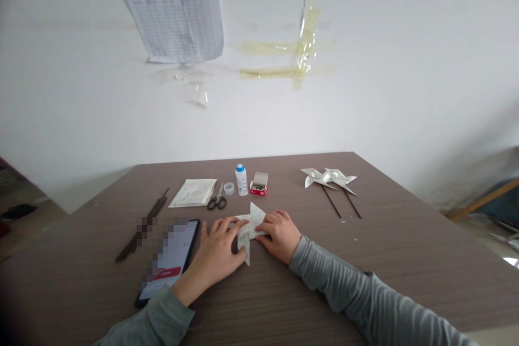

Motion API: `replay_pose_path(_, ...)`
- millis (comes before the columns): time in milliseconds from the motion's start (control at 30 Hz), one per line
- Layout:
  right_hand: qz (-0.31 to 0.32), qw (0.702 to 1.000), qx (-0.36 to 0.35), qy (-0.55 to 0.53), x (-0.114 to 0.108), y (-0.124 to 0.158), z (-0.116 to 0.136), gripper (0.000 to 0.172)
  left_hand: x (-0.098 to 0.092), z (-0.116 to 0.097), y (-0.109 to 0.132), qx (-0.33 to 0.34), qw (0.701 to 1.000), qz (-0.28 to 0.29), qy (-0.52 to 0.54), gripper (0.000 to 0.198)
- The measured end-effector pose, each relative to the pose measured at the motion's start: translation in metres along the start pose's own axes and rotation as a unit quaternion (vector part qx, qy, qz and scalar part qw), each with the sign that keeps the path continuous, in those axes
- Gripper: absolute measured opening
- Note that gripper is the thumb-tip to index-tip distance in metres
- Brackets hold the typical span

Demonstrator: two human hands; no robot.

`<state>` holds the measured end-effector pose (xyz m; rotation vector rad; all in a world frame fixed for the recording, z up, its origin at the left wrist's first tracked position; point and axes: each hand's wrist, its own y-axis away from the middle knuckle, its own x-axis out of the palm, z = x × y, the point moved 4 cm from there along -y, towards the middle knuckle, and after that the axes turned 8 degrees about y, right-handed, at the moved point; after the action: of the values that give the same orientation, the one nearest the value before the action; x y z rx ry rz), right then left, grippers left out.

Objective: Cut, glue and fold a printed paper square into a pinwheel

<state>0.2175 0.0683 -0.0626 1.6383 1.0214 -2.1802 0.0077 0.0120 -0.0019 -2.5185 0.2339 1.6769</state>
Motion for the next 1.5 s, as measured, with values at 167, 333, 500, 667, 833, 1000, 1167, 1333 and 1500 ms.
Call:
replay_pose_path(167,0.012,1.000,0.000,-0.001,0.002,0.000,-0.001,0.019,0.000,0.000,0.000,-0.004,1.000,0.007,-0.003,0.067)
replay_pose_path(333,-0.001,1.000,-0.009,0.002,0.004,0.002,-0.001,0.020,-0.001,0.003,-0.002,-0.001,1.000,0.011,-0.001,0.065)
replay_pose_path(500,-0.012,1.000,-0.005,0.004,0.004,0.002,-0.001,0.026,-0.002,0.003,-0.001,0.001,1.000,0.015,0.000,0.064)
replay_pose_path(667,-0.002,1.000,-0.005,0.002,0.002,0.001,0.000,0.026,0.000,0.003,0.001,0.005,1.000,0.005,0.014,0.066)
replay_pose_path(833,0.001,1.000,0.004,-0.004,0.000,0.001,0.000,0.025,0.000,0.001,0.002,-0.001,1.000,0.009,0.008,0.070)
replay_pose_path(1000,-0.006,1.000,0.003,0.000,0.001,0.000,-0.001,0.023,-0.002,0.000,0.002,0.000,1.000,0.022,-0.005,0.062)
replay_pose_path(1167,-0.009,1.000,-0.004,0.002,0.004,-0.001,-0.003,0.018,0.000,0.003,-0.001,0.008,1.000,0.022,0.003,0.063)
replay_pose_path(1333,0.004,1.000,0.000,0.001,0.002,-0.001,-0.002,0.020,0.004,0.007,-0.003,0.014,1.000,0.001,-0.002,0.055)
replay_pose_path(1500,0.023,1.000,0.010,-0.004,0.001,0.000,0.000,0.022,0.009,0.011,-0.004,0.023,1.000,-0.016,0.001,0.062)
